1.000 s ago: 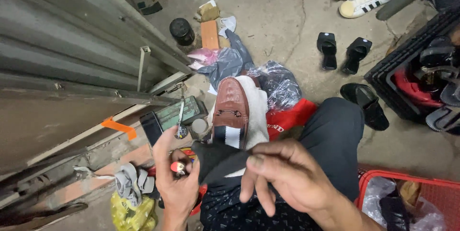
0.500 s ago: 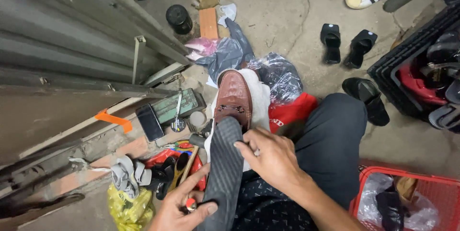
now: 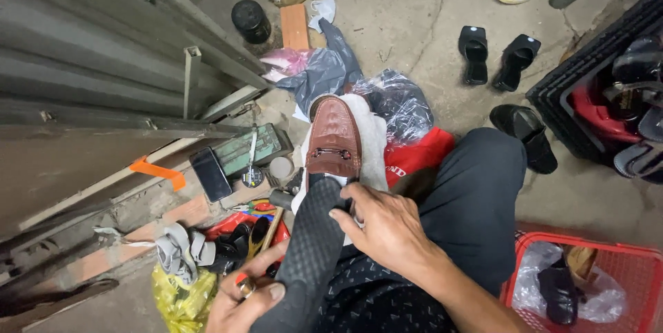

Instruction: The person is repairing a brown leather loafer by applying adhesive to the sole area and carefully attaching a new sole component, followed by trimming excess material.

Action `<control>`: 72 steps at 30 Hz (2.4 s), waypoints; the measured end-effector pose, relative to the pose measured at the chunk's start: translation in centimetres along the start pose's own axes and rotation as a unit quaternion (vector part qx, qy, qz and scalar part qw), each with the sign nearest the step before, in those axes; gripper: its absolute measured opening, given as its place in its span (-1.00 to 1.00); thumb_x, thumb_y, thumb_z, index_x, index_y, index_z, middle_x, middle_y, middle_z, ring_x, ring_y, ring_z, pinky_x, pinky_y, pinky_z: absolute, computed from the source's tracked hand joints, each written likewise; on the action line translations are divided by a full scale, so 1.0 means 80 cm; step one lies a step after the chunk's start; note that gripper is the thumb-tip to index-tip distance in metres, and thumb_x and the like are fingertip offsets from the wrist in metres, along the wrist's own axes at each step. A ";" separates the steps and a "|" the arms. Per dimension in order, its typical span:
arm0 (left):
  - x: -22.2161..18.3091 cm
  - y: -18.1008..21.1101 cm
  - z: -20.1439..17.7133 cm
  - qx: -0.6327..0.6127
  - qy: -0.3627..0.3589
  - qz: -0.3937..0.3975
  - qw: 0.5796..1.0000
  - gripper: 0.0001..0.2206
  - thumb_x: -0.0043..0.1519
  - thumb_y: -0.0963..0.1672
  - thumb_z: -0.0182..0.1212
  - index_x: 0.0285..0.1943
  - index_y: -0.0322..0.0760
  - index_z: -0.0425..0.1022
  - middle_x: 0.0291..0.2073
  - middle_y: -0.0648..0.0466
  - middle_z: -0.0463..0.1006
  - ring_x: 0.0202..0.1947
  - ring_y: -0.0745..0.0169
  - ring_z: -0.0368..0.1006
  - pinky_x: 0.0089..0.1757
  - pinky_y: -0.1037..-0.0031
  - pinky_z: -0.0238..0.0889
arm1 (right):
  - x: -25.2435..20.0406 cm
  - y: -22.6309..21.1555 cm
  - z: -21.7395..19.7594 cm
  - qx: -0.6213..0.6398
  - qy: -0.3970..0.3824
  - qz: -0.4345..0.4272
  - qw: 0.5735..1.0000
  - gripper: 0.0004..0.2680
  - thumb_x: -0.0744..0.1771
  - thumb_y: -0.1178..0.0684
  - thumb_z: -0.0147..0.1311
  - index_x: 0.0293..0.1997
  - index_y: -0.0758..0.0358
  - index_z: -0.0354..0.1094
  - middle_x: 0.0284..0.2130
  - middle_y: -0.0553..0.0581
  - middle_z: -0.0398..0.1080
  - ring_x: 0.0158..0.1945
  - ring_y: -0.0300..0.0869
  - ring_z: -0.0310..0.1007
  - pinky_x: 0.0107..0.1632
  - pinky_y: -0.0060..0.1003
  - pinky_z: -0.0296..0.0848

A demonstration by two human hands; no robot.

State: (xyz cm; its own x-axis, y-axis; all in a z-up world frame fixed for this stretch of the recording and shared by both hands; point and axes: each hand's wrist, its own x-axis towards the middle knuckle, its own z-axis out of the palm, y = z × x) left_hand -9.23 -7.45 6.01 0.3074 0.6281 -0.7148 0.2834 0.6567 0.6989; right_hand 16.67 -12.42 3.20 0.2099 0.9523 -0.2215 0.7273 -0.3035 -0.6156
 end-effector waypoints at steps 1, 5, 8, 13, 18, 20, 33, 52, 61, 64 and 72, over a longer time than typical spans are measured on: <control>0.004 0.013 0.014 -0.001 0.000 -0.002 1.000 -0.45 -0.01 -0.31 0.27 0.24 -0.39 0.77 -0.81 0.21 0.08 -0.71 0.42 -0.02 -0.49 0.60 -0.25 | 0.000 0.002 0.004 0.000 -0.001 0.001 1.000 -0.81 0.35 -0.20 0.08 -0.11 -0.01 0.33 -0.57 -0.10 0.50 -0.43 0.01 0.56 -0.41 0.07 0.36; 0.035 0.023 0.044 -0.011 0.053 -0.045 0.997 -0.47 0.02 -0.27 0.24 0.26 -0.38 0.64 0.09 -0.08 0.75 0.03 0.20 0.57 0.03 0.45 0.29 | 0.000 0.005 0.010 0.026 0.055 0.017 0.998 -0.71 0.35 -0.25 0.02 0.10 0.00 0.35 -0.51 -0.12 0.51 -0.40 0.03 0.60 -0.37 0.10 0.45; 0.047 0.038 0.064 0.038 0.023 -0.013 0.999 -0.49 0.13 -0.20 0.21 0.34 -0.19 0.54 -0.41 0.08 0.42 -0.56 0.28 0.29 -0.47 0.47 0.14 | -0.004 0.004 0.004 0.044 0.076 0.020 0.996 -0.70 0.35 -0.23 0.03 0.12 0.04 0.34 -0.42 -0.18 0.55 -0.42 -0.04 0.59 -0.35 0.02 0.46; 0.068 0.066 0.093 0.165 0.042 -0.002 0.985 -0.49 0.21 -0.10 0.14 0.42 0.02 0.36 -0.50 0.04 0.61 -0.70 0.30 0.40 -0.61 0.46 0.41 | -0.016 0.001 0.006 0.073 0.060 0.063 0.994 -0.68 0.33 -0.25 0.03 0.14 0.00 0.34 -0.39 -0.25 0.60 -0.55 -0.16 0.53 -0.33 -0.11 0.47; 0.054 0.062 0.077 0.291 0.008 0.120 0.949 -0.55 0.07 0.07 0.32 0.16 0.05 0.60 0.04 0.30 0.72 -0.01 0.54 0.54 0.03 0.60 0.29 | -0.022 0.009 0.009 0.097 0.061 0.057 0.992 -0.64 0.34 -0.24 0.00 0.25 -0.06 0.35 -0.30 -0.13 0.59 -0.53 -0.18 0.50 -0.32 -0.15 0.46; 0.046 0.037 0.059 0.332 -0.019 0.206 0.920 -0.48 0.01 0.08 0.44 0.19 0.05 0.60 -0.17 0.27 0.66 -0.21 0.52 0.51 -0.10 0.61 0.32 | -0.021 0.012 0.005 0.105 0.057 0.062 0.991 -0.64 0.34 -0.25 -0.01 0.25 -0.08 0.35 -0.27 -0.14 0.60 -0.53 -0.18 0.52 -0.30 -0.15 0.46; 0.067 0.014 0.083 0.306 0.072 0.496 0.809 -0.89 0.27 -0.18 0.28 -0.10 -0.35 0.59 -0.21 0.05 0.58 -0.25 0.24 0.55 -0.20 0.49 0.41 | -0.023 0.014 0.009 0.129 0.018 0.059 0.990 -0.60 0.37 -0.28 -0.15 0.35 -0.09 0.25 -0.11 -0.05 0.60 -0.32 -0.08 0.61 -0.17 -0.08 0.45; 0.056 -0.022 0.071 0.319 0.117 0.523 0.782 -0.87 0.30 -0.15 0.20 -0.15 -0.36 0.55 -0.24 0.00 0.64 -0.25 0.18 0.61 -0.17 0.43 0.47 | -0.012 0.013 0.014 0.017 0.200 -0.236 0.951 -0.79 0.32 0.25 0.19 0.05 0.19 0.47 0.00 0.22 0.40 -0.16 0.01 0.51 -0.17 -0.05 0.56; 0.058 0.001 0.083 0.433 0.133 0.534 0.714 -0.88 0.33 -0.13 0.19 -0.02 -0.21 0.54 0.05 0.00 0.57 -0.39 0.16 0.58 -0.52 0.42 0.43 | -0.005 0.009 0.003 -0.034 0.211 -0.228 0.950 -0.88 0.35 0.23 0.01 -0.05 0.25 0.42 0.16 0.14 0.43 -0.15 0.01 0.59 -0.16 -0.14 0.52; 0.053 0.004 0.075 0.460 0.080 0.508 0.724 -0.80 0.34 -0.11 0.15 0.10 -0.21 0.51 0.11 -0.04 0.51 -0.52 0.22 0.47 -0.63 0.50 0.35 | -0.008 0.014 0.007 -0.031 0.128 -0.201 0.971 -0.86 0.35 0.16 0.01 -0.01 0.20 0.40 0.06 0.09 0.50 -0.44 -0.02 0.57 -0.49 -0.11 0.45; 0.069 -0.004 0.066 0.560 0.060 0.442 0.698 -0.48 -0.02 -0.23 0.24 0.20 -0.15 0.46 0.17 0.09 0.43 -0.42 -0.12 0.56 -0.50 0.15 0.45 | 0.000 0.001 0.013 -0.177 0.175 -0.199 0.948 -0.91 0.29 0.14 0.11 -0.17 0.17 0.46 -0.05 0.05 0.55 -0.37 -0.10 0.57 -0.54 -0.18 0.38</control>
State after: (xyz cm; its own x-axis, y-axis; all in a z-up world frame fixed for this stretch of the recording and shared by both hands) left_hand -2.82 -6.40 1.93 0.7536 0.6548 0.0582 0.5833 -0.7069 0.4001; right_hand 16.03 -12.44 2.40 0.0322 0.9603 0.2772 0.9552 0.0521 -0.2914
